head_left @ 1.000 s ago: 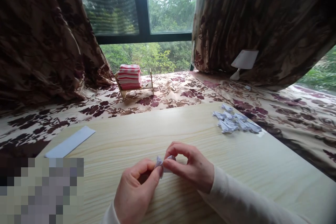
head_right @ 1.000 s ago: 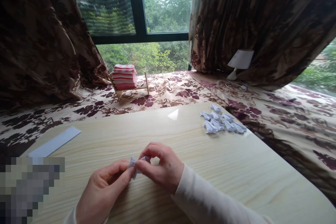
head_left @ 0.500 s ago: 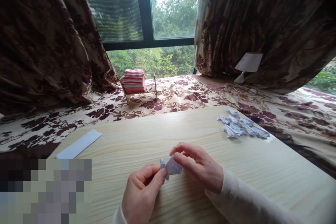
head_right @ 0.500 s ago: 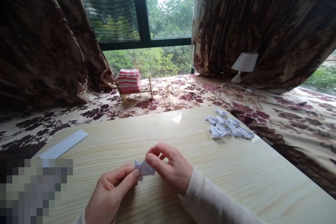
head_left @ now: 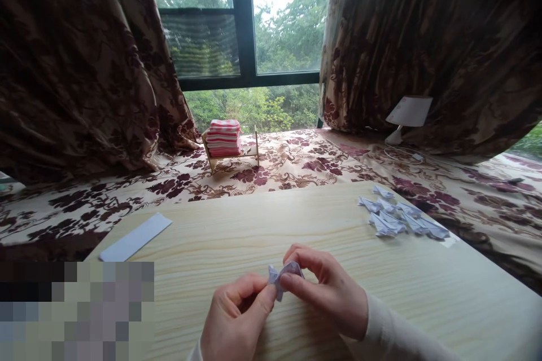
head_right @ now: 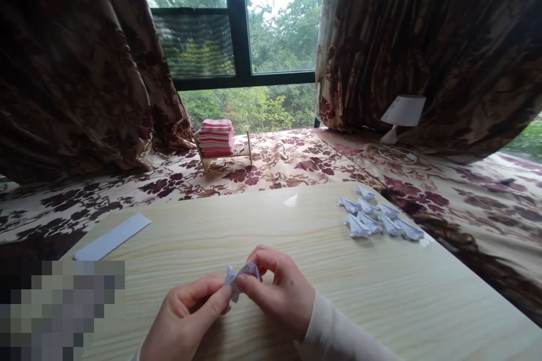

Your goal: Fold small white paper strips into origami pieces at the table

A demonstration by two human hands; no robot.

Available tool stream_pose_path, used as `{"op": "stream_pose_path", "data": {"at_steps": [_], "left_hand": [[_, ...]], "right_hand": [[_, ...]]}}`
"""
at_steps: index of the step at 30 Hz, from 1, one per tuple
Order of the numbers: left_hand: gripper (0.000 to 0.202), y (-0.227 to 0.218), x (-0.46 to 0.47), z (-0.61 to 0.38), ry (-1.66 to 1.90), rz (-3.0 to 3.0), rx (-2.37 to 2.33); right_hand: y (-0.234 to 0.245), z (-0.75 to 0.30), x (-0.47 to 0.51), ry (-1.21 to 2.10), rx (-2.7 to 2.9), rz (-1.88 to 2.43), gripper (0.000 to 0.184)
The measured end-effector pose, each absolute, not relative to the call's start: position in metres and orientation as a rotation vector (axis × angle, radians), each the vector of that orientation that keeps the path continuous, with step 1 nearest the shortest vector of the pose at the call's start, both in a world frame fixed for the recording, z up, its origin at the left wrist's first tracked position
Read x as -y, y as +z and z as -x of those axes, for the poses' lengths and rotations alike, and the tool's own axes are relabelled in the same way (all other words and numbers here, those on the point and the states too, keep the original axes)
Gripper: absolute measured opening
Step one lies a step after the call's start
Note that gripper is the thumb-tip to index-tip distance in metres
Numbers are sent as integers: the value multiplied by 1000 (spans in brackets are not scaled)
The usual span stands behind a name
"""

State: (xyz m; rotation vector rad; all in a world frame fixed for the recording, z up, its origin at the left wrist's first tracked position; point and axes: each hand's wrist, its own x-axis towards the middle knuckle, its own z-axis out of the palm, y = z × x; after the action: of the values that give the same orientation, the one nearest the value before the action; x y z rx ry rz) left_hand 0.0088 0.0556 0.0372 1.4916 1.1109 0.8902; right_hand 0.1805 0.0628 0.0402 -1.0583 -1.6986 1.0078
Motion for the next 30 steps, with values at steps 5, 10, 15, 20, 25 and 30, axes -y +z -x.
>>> {"op": "stream_pose_path", "data": {"at_steps": [5, 10, 15, 20, 25, 30], "left_hand": [[22, 34, -57, -9, 913, -1349, -1187], [21, 37, -56, -12, 905, -1423, -1107], [27, 44, -65, -8, 878, -1399, -1151], [19, 57, -75, 8, 561, -1552, -1183], [14, 55, -84, 7, 374, -2101, -1343], [10, 45, -76, 4, 717, -2153, -1375]], "right_hand": [[35, -182, -66, 1025, 1643, 1105, 28], [35, -181, -66, 1045, 1604, 1131, 29], [46, -184, -62, 1197, 1653, 1114, 34], [45, -196, -61, 957, 1679, 1197, 28], [20, -194, -58, 633, 1976, 1041, 14], [9, -194, -46, 580, 2174, 954, 23]]}}
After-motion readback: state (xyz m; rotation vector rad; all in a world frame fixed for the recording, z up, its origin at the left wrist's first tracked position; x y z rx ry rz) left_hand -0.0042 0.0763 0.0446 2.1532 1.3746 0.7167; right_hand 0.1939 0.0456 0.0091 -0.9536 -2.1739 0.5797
